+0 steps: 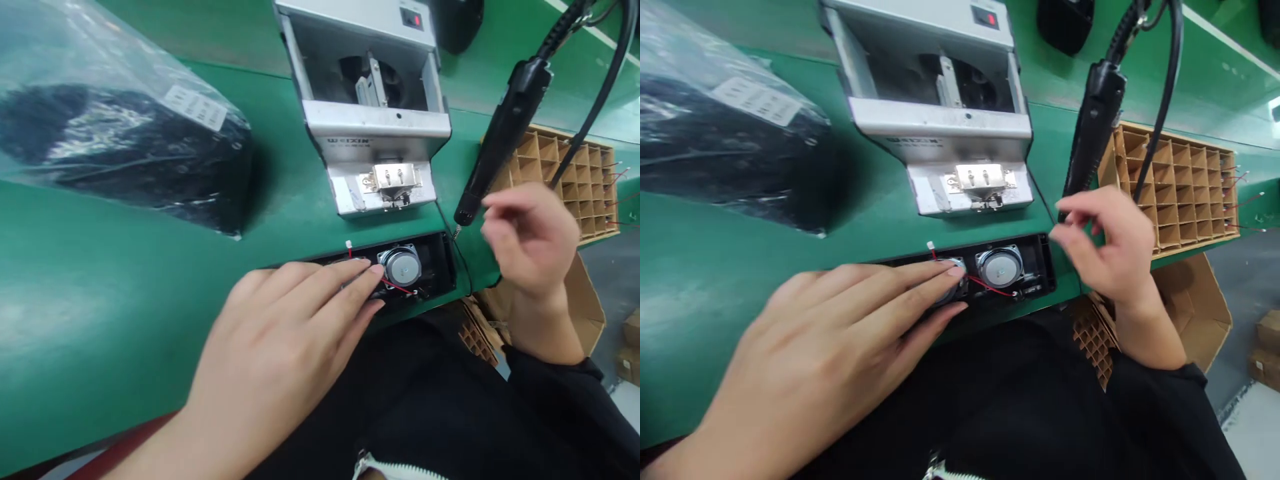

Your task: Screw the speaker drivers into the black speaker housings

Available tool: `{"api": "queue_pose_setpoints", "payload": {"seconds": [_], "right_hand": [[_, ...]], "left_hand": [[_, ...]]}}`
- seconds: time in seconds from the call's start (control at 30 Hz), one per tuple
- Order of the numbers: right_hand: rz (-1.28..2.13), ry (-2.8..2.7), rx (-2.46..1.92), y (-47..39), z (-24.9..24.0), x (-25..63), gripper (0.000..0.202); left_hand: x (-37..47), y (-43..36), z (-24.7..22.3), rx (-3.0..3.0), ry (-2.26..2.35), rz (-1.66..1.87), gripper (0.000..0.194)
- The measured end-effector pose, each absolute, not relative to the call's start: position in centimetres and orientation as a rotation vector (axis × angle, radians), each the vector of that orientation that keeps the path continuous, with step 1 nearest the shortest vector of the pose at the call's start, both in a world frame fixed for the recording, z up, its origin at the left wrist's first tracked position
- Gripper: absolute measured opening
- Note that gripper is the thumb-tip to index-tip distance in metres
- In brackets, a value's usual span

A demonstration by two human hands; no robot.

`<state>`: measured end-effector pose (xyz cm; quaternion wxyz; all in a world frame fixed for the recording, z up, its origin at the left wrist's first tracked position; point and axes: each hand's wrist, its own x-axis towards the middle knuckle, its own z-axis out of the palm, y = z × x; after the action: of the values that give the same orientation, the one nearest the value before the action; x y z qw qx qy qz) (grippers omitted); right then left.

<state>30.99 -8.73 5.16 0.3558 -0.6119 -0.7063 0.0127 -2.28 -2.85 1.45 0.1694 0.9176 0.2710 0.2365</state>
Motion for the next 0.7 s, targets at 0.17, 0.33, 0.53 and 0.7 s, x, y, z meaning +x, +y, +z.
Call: {"api": "queue_pose_setpoints", "payload": {"seconds": [0.17,0.33,0.53,0.7], "right_hand": [[-0.134,-1.376,-1.743,-6.4,-0.6,32.1,0.071],[0.574,-1.123,-1.618,-4.1,-3.7,31.8,0.070],[0.592,-1.039,-1.342,-4.8,-1.5,31.9,0.052],[0.588,-1.065,-1.195,-5.8,2.4,32.0,0.047]], "left_hand": [[1.7,-2.7,0.6,2.808,0.647,0.682,0.021],[2.5,-2.0,0.8,2.822,0.643,0.528,0.027],[2.4,-2.1,1.1,2.787,0.691,0.408,0.034],[2.3,-1.8,0.7,2.759,0.688,0.324,0.035]]}}
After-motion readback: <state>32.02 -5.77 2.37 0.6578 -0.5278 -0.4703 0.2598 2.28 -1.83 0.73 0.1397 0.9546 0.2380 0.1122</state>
